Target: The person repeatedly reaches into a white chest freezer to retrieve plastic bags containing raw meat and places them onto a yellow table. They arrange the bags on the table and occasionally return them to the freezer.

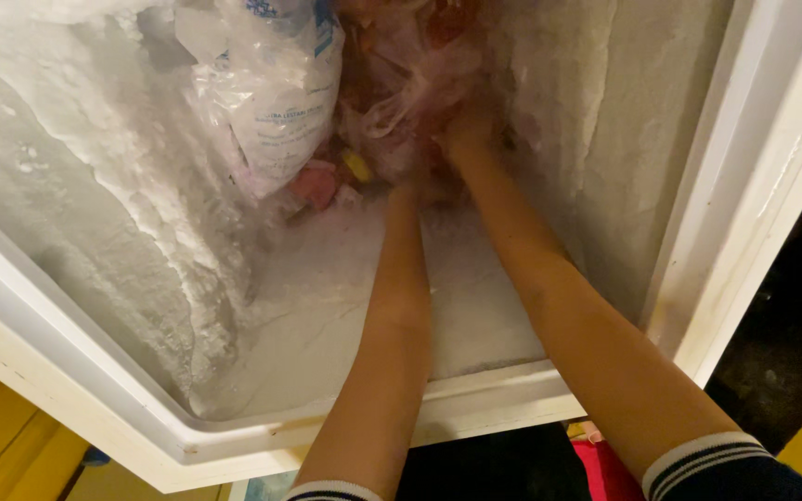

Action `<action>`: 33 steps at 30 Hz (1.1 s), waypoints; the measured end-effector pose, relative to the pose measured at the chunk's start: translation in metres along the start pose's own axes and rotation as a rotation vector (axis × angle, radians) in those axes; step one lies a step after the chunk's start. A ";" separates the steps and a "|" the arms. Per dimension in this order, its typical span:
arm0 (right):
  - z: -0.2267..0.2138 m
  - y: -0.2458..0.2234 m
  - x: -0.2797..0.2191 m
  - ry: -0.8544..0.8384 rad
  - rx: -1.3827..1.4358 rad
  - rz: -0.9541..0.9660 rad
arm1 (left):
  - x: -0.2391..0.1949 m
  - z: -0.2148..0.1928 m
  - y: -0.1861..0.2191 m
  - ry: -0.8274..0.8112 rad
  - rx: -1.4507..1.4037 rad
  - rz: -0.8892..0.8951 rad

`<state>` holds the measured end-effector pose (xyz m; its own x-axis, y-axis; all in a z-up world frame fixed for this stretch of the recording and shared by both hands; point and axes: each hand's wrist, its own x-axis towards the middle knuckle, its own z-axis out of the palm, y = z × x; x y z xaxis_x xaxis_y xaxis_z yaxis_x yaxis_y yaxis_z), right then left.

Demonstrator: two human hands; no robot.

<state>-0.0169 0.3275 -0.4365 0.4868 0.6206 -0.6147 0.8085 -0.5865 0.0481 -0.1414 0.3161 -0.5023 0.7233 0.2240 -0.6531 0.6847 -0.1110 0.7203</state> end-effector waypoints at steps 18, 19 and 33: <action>0.000 0.061 0.006 -0.545 0.459 -0.378 | -0.001 -0.038 -0.012 -0.223 0.061 -0.219; -0.006 0.061 0.007 -0.584 0.484 -0.373 | -0.005 -0.048 -0.015 -0.212 0.072 -0.260; -0.125 0.051 -0.122 -0.591 1.114 -0.444 | -0.100 -0.096 0.038 -0.039 -0.256 0.025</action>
<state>0.0068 0.2868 -0.2610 -0.1896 0.7167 -0.6711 0.0231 -0.6800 -0.7328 -0.1964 0.3825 -0.3868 0.7457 0.1866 -0.6396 0.6256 0.1341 0.7685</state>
